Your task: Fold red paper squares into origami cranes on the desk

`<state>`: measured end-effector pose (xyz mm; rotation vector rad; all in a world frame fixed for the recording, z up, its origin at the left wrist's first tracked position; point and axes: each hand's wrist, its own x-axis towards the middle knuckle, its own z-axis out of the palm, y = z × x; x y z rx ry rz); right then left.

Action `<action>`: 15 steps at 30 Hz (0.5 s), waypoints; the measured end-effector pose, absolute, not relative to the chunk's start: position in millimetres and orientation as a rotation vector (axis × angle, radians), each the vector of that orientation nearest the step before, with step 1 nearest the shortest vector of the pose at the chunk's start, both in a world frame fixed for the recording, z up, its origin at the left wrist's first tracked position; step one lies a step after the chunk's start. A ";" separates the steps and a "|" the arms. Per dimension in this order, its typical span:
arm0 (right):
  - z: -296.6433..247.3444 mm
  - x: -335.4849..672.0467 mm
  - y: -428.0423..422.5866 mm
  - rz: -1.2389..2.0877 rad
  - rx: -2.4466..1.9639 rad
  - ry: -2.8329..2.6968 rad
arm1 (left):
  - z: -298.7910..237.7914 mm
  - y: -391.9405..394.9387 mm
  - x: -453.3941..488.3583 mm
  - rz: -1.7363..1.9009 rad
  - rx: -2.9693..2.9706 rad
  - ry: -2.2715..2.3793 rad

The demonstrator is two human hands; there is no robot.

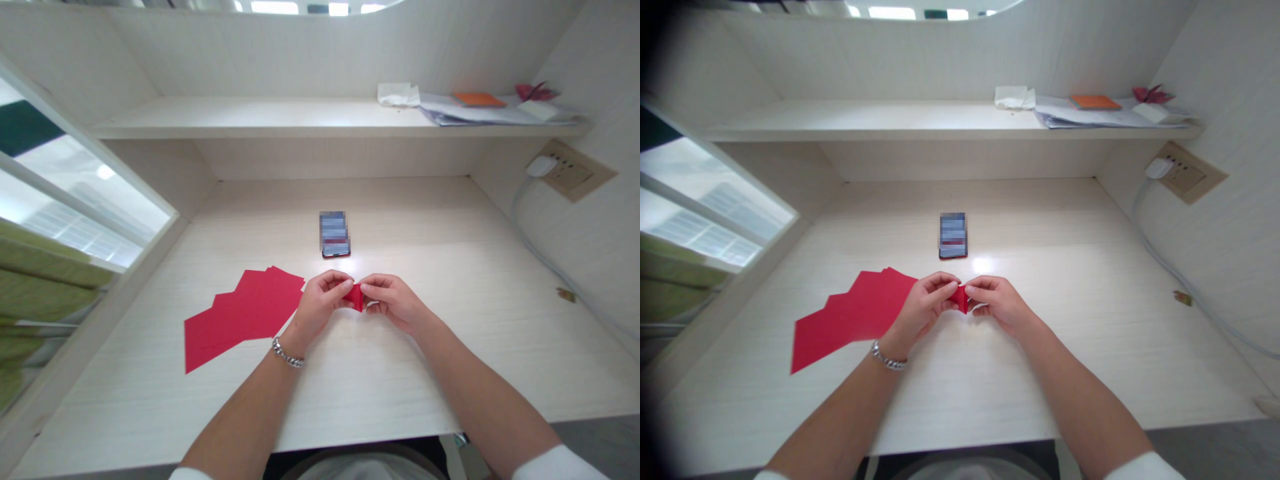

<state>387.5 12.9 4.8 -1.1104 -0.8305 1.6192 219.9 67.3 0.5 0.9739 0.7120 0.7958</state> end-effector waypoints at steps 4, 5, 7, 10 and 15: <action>2.2 385.0 13.3 1.549 -1.147 -0.902 | -1.3 68.0 219.4 0.796 0.999 0.717; 1.2 383.8 13.2 1.479 -1.181 -0.941 | -2.3 68.3 219.3 0.800 1.020 0.728; -0.2 381.2 12.5 1.291 -1.261 -1.051 | -4.7 69.1 219.1 0.811 1.084 0.762; -0.9 378.1 10.1 1.047 -1.335 -1.223 | -9.0 70.3 219.0 0.821 1.197 0.834; -0.8 377.8 7.8 0.890 -1.370 -1.371 | -14.5 71.3 219.9 0.806 1.350 0.905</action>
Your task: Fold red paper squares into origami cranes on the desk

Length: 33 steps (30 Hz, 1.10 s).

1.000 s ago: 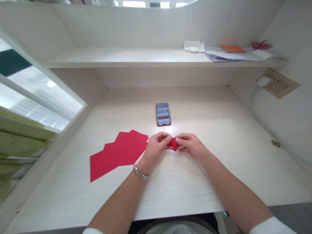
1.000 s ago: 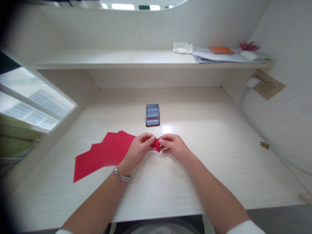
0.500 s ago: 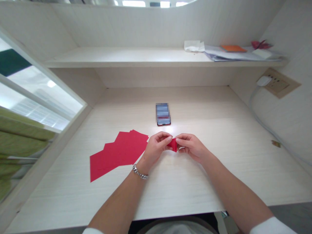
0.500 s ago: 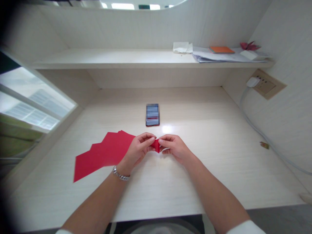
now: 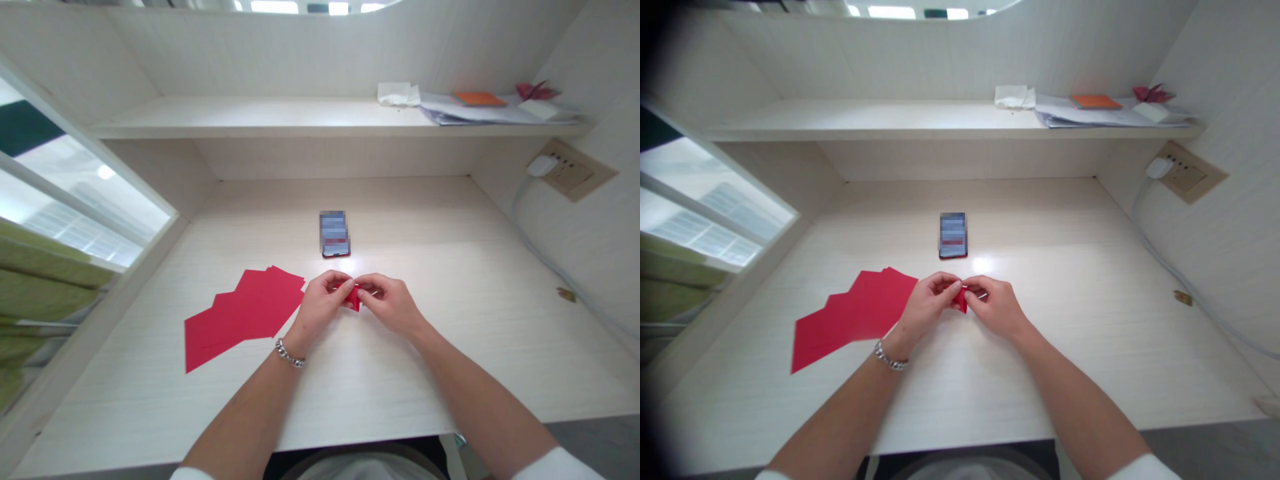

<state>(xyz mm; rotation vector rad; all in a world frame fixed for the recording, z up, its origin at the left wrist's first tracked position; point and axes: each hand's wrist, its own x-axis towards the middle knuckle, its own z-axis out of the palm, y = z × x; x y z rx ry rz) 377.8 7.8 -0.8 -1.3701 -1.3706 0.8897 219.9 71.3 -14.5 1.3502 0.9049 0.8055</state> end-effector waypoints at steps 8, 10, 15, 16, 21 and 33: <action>-1.8 376.7 10.3 0.906 -1.441 -1.385 | -14.1 67.7 220.4 0.771 1.456 0.869; -3.9 376.7 11.7 0.913 -1.459 -1.314 | -11.4 66.7 219.7 0.776 1.468 0.860; -10.5 377.6 16.9 1.062 -1.384 -0.928 | -4.4 63.6 218.6 0.911 1.558 0.899; -11.5 377.5 17.7 1.083 -1.364 -0.876 | -4.1 62.7 219.0 0.924 1.601 0.897; -14.6 375.1 18.9 1.127 -1.281 -0.787 | -6.7 57.5 223.5 0.929 1.788 0.890; -9.3 366.3 18.4 1.252 -1.192 -0.551 | -6.3 56.6 225.7 1.105 1.897 1.022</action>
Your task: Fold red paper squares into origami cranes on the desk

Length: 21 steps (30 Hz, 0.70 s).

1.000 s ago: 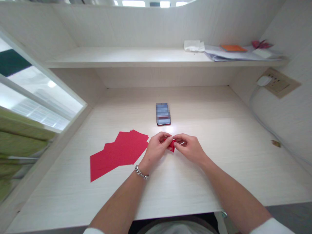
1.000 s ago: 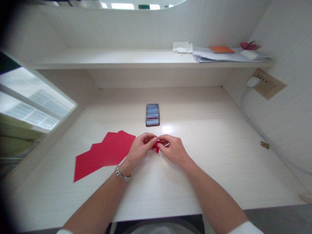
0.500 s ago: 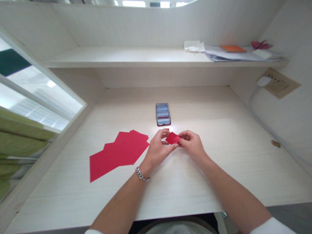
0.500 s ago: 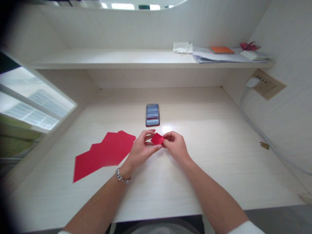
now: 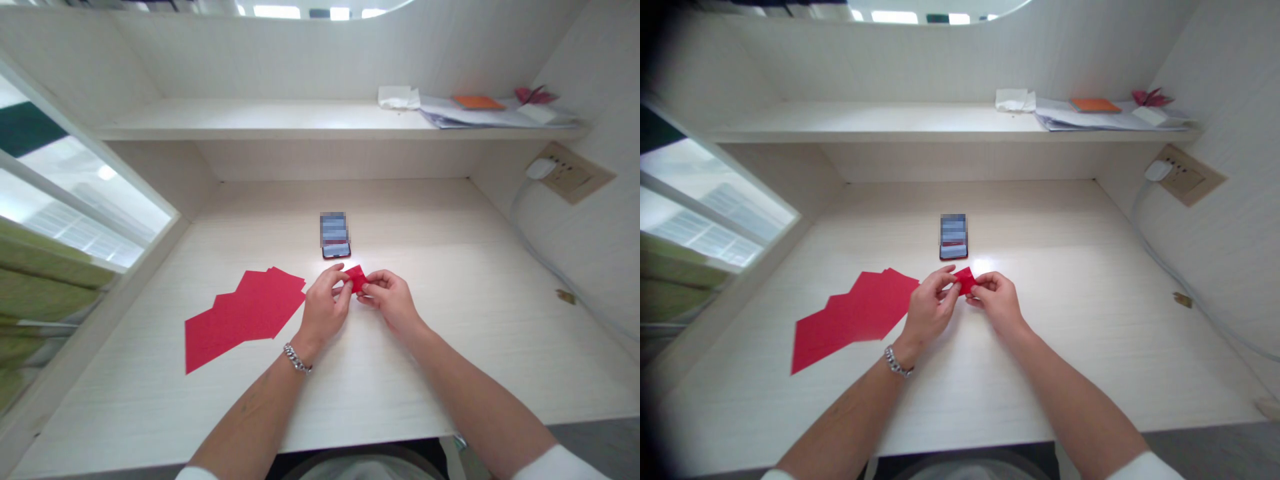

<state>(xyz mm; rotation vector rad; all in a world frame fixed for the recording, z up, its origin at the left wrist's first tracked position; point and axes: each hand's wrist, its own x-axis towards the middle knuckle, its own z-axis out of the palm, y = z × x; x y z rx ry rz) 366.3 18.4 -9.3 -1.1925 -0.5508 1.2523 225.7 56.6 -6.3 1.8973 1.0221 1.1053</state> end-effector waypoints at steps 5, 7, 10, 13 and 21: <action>-13.7 369.5 17.8 1.085 -1.380 -0.835 | -7.6 56.4 225.1 1.079 2.026 0.938; -13.0 372.1 16.3 0.887 -1.434 -1.012 | -6.6 55.4 224.6 1.030 2.094 0.888; -10.8 374.5 13.4 0.680 -1.461 -1.205 | -7.5 54.5 225.6 1.005 1.989 0.851; -11.1 373.9 11.1 0.588 -1.486 -1.305 | -13.6 56.2 228.6 1.037 1.717 0.877; -11.5 370.6 8.0 0.244 -1.593 -1.598 | -18.0 58.2 229.5 1.031 1.622 0.996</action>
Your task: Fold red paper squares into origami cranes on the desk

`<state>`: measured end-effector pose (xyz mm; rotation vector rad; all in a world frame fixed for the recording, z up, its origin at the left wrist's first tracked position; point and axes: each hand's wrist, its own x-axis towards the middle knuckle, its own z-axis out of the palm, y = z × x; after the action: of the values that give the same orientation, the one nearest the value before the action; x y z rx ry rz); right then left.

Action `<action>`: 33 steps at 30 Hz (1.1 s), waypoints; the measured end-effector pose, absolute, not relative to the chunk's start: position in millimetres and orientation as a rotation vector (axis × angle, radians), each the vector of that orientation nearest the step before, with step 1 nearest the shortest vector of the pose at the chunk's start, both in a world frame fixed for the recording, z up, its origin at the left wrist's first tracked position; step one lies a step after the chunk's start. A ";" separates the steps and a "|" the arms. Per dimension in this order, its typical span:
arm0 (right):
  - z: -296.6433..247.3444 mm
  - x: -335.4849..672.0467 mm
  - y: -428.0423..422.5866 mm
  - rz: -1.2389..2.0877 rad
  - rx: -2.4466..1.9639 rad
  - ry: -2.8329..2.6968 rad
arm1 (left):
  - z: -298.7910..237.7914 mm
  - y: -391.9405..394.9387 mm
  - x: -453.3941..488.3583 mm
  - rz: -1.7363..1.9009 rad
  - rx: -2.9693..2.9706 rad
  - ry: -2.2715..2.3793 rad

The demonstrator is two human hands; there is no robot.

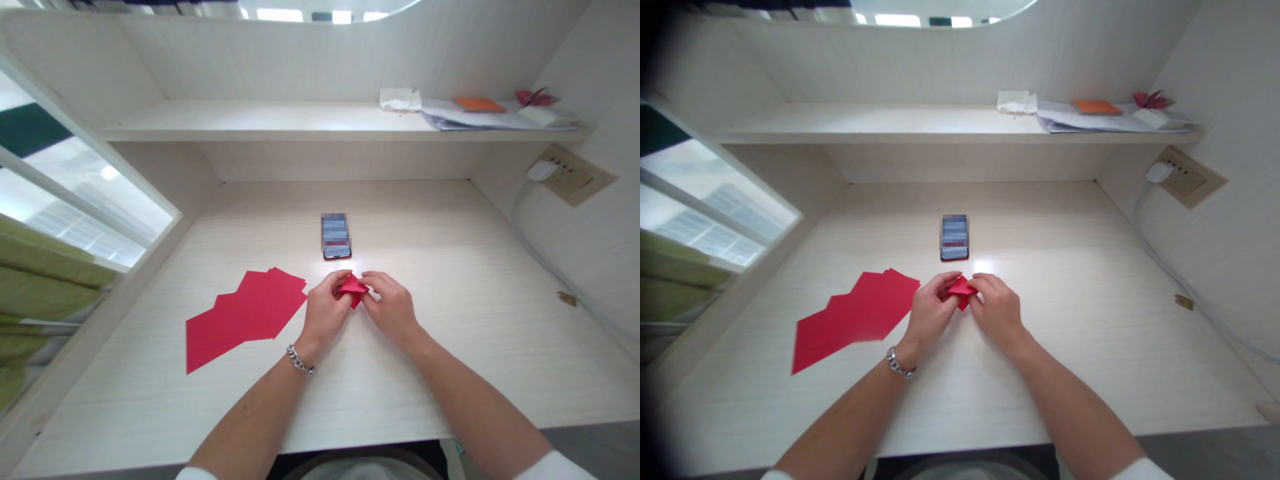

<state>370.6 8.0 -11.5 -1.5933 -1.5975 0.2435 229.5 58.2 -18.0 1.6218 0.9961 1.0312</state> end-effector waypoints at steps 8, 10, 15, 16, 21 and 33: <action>-5.7 368.5 4.7 0.013 -1.545 -1.692 | -13.5 58.5 228.5 0.987 1.667 1.006; -6.0 367.7 4.7 0.013 -1.523 -1.689 | -12.7 59.1 228.6 0.987 1.670 1.001; -8.7 366.1 5.6 0.071 -1.517 -1.682 | -8.9 56.5 228.7 1.020 1.736 1.037; -9.0 365.5 5.5 0.080 -1.515 -1.677 | -8.3 55.7 228.8 1.024 1.737 1.047; -5.6 360.0 2.9 0.200 -1.472 -1.610 | -8.6 55.4 229.7 1.047 1.683 1.098; -8.6 377.4 19.6 1.225 -1.256 -0.889 | -16.9 66.0 228.0 1.015 1.439 1.115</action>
<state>377.4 19.6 -8.6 -1.2563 -0.8893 1.2252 228.0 66.0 -16.9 1.4394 1.1148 1.0148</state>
